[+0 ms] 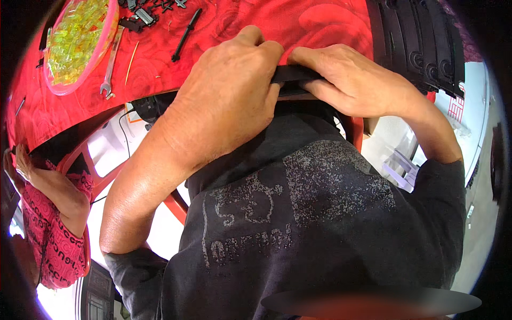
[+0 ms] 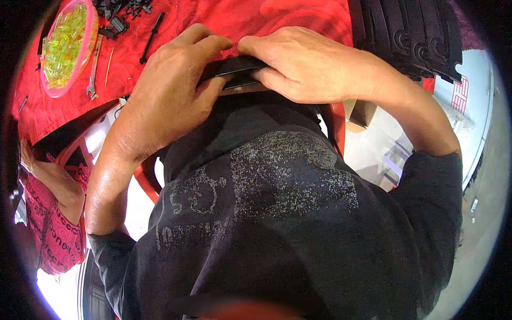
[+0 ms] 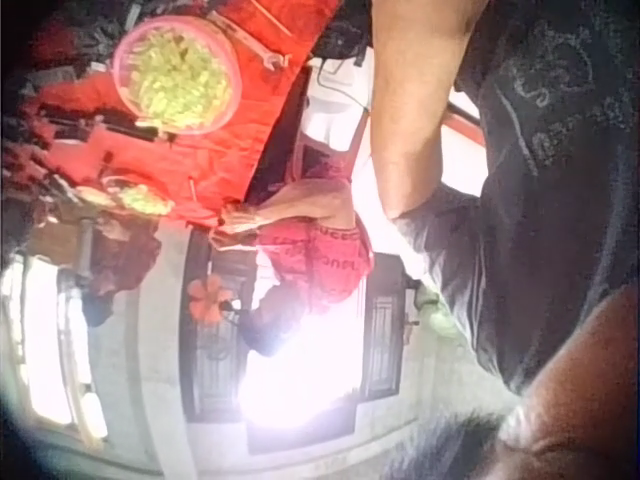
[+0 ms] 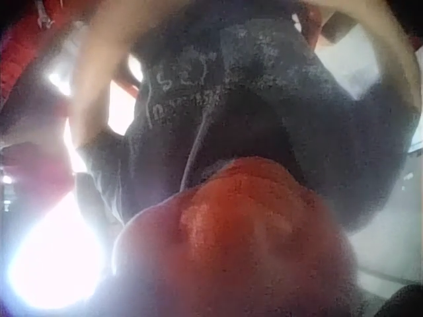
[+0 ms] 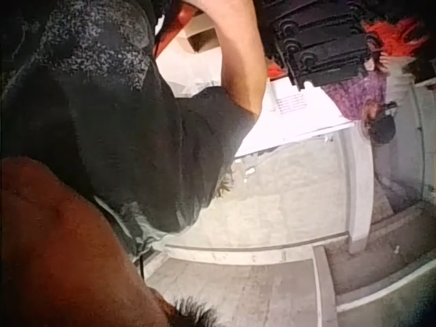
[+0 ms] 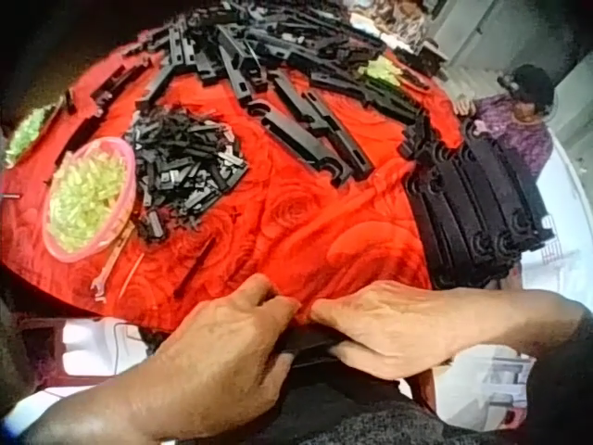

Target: The person assembles plastic components by fitting small plastic pieces into a black plastic frame by hand.

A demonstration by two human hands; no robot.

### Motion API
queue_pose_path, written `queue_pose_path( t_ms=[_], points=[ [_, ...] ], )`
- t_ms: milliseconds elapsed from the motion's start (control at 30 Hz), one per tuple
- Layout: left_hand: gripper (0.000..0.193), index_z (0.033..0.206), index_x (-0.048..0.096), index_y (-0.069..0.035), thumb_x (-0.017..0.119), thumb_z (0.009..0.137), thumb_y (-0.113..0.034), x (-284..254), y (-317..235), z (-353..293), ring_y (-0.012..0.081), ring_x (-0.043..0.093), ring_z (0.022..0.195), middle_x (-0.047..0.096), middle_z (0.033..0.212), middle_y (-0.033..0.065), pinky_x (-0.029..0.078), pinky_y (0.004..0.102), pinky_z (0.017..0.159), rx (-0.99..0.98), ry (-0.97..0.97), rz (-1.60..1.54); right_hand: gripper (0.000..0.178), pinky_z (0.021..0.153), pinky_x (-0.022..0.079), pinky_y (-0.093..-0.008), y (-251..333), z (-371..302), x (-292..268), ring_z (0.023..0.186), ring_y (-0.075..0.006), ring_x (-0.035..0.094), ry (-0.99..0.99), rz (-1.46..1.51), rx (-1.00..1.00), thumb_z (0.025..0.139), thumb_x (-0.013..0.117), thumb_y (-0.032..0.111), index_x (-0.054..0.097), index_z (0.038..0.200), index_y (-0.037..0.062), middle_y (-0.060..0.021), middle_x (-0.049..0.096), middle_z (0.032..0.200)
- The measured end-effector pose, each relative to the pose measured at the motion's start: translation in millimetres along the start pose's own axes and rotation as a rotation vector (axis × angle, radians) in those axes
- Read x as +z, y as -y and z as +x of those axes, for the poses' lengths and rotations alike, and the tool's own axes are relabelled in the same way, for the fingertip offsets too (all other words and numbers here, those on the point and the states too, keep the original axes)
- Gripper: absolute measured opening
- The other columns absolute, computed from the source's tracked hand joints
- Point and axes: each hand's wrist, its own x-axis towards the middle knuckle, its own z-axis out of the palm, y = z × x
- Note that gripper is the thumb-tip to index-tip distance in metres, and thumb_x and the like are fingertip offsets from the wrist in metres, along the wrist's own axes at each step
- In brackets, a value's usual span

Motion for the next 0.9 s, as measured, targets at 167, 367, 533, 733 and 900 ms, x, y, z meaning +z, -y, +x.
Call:
queue_pose_path(
  t_ms=[167,367,533,733,900],
  points=[
    [0.026,0.106,0.065,0.004,0.068,0.082,-0.005,1,3,7,0.0444,0.063,0.094,0.062,0.103,0.0227,0.051,0.0489,0.082,0.032,0.071,0.055,0.024,0.074,0.048,-0.0556,3,3,13,0.083,-0.0460,0.064,-0.038,-0.065,0.072,0.093,0.060,0.016,0.054,0.107,-0.0021,-0.0250,0.065,0.081],
    [0.023,0.101,0.066,0.003,0.071,0.083,-0.010,-7,12,10,0.0438,0.063,0.094,0.062,0.098,0.0223,0.050,0.0497,0.081,0.039,0.107,0.036,0.022,0.071,0.049,-0.0546,-5,3,18,0.080,-0.0465,0.064,-0.070,-0.030,0.073,0.094,0.060,0.017,0.056,0.107,-0.0005,-0.0247,0.064,0.077],
    [0.023,0.103,0.069,0.002,0.069,0.088,-0.016,-28,23,10,0.0411,0.066,0.088,0.067,0.090,0.0217,0.052,0.0464,0.077,0.070,0.210,0.132,0.024,0.070,0.049,-0.0532,-9,-5,15,0.076,-0.0460,0.064,-0.207,-0.050,0.032,0.097,0.062,0.022,0.061,0.102,-0.0011,-0.0259,0.062,0.075],
    [0.025,0.104,0.070,0.004,0.068,0.089,-0.016,-15,19,12,0.0299,0.069,0.071,0.068,0.079,0.0195,0.052,0.0403,0.069,-0.047,0.201,-0.137,0.029,0.067,0.048,-0.0498,-3,-9,-1,0.075,-0.0439,0.064,-0.032,0.051,0.158,0.099,0.062,0.027,0.062,0.096,-0.0023,-0.0255,0.062,0.074],
    [0.025,0.103,0.071,0.005,0.070,0.090,-0.017,-10,17,15,0.0203,0.066,0.070,0.067,0.077,0.0173,0.052,0.0365,0.068,-0.074,0.197,-0.184,0.031,0.065,0.047,-0.0481,4,-11,-8,0.071,-0.0419,0.063,-0.025,0.115,0.223,0.099,0.063,0.026,0.060,0.088,-0.0030,-0.0243,0.060,0.071]
  ],
)
